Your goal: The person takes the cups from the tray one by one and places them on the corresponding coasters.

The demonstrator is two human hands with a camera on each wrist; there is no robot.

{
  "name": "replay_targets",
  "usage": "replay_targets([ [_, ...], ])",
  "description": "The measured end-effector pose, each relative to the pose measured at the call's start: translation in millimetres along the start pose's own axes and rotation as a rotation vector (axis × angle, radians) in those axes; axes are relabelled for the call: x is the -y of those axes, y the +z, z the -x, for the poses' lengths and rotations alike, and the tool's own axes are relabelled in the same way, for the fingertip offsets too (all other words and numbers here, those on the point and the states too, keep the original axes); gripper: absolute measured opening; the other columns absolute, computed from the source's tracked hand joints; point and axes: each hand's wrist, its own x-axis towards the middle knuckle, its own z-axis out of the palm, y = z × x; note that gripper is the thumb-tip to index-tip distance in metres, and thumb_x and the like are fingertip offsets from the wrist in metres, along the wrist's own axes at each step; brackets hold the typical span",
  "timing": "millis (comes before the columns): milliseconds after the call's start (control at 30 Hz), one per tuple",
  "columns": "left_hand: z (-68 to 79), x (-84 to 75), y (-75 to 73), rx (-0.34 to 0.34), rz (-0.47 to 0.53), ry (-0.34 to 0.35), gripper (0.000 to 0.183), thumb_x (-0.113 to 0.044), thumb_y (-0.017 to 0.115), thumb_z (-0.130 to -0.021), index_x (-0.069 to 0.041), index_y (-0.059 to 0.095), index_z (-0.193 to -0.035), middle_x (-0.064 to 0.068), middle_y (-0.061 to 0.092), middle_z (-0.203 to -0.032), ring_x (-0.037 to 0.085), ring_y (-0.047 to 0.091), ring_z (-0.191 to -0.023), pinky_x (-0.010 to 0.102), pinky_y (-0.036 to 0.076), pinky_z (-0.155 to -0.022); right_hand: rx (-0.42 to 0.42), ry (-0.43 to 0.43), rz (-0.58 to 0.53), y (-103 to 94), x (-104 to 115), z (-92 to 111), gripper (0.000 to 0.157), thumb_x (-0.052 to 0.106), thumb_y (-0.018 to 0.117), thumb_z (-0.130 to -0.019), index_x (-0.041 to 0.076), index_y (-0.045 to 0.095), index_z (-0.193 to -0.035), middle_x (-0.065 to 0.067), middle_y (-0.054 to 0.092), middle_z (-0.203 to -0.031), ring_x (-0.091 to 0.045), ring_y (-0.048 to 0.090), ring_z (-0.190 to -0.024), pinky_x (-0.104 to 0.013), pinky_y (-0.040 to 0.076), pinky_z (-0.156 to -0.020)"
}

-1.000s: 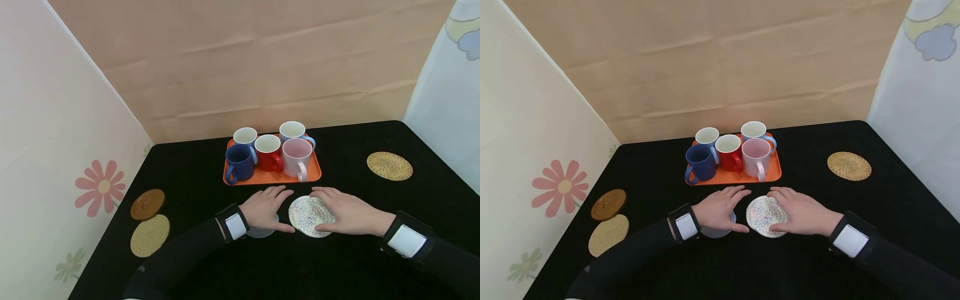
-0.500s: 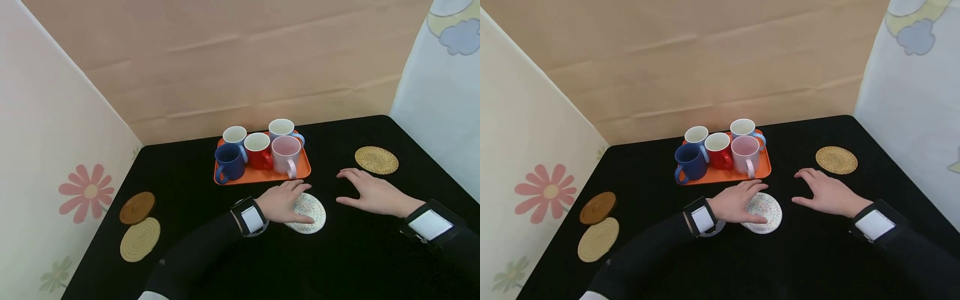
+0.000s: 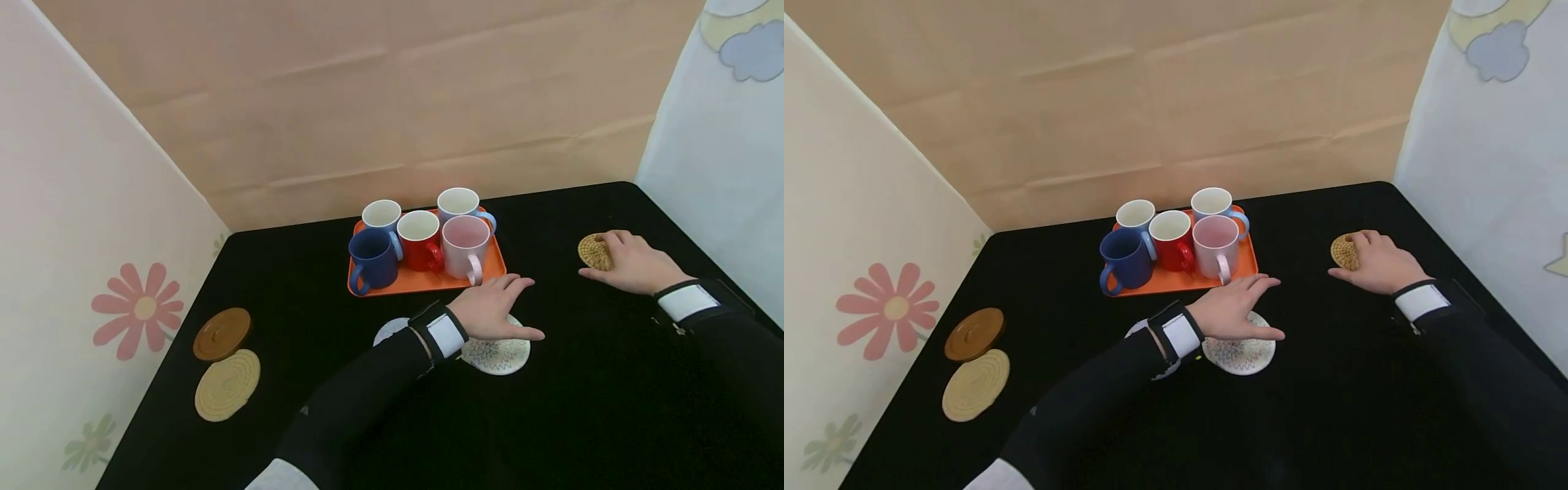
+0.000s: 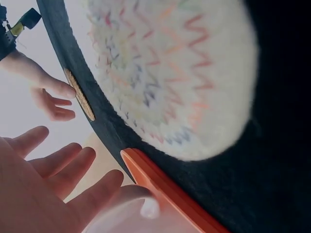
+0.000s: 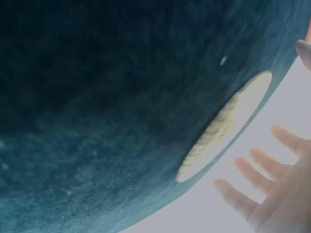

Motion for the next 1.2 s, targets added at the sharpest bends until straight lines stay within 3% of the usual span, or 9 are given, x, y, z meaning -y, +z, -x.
replay_targets([
  [200,-6.5,-1.8,-2.7,-0.005,0.004,-0.025,0.087,-0.073,0.053,-0.083,-0.033,0.02,-0.154,-0.008,0.023,-0.157,0.009,0.027,-0.14,0.033,0.031,-0.109,-0.011,0.08,-0.022,1.9,-11,-13,0.091,0.056,0.062,-0.087,-0.016,0.032,-0.131,-0.043,0.028,-0.126,-0.061,0.034,-0.111,-0.072,0.038,-0.078],
  [500,-1.9,0.9,-2.8,0.014,0.031,-0.025,0.088,-0.072,0.055,-0.083,-0.033,0.02,-0.154,-0.008,0.022,-0.157,0.009,0.025,-0.14,0.033,0.031,-0.109,0.065,0.208,-0.144,5.9,-21,-19,0.109,0.067,0.061,-0.081,-0.022,0.02,-0.131,-0.049,0.025,-0.12,-0.064,0.029,-0.106,-0.072,0.031,-0.083],
  [633,1.0,3.9,-2.8,0.012,0.03,-0.013,0.089,-0.072,0.055,-0.083,-0.032,0.021,-0.154,-0.006,0.021,-0.158,0.01,0.025,-0.14,0.033,0.031,-0.109,0.093,0.211,-0.155,4.9,-25,-20,0.111,0.067,0.059,-0.082,-0.024,0.017,-0.13,-0.051,0.026,-0.116,-0.065,0.028,-0.104,-0.071,0.03,-0.083],
  [867,3.0,6.2,-2.9,-0.011,0.011,-0.009,0.088,-0.072,0.054,-0.083,-0.03,0.022,-0.154,-0.005,0.02,-0.158,0.012,0.026,-0.14,0.033,0.03,-0.109,0.052,0.181,-0.142,2.5,-22,-17,0.102,0.06,0.063,-0.083,-0.023,0.021,-0.126,-0.045,0.031,-0.105,-0.058,0.03,-0.097,-0.065,0.03,-0.08],
  [1200,5.9,9.8,1.2,-0.014,-0.012,-0.03,0.089,-0.074,0.055,-0.082,-0.032,0.022,-0.154,-0.005,0.021,-0.158,0.012,0.026,-0.14,0.034,0.032,-0.108,0.072,0.139,-0.156,5.9,-12,-20,0.101,0.059,0.067,-0.081,-0.021,0.024,-0.127,-0.046,0.032,-0.112,-0.057,0.03,-0.1,-0.065,0.034,-0.078],
])
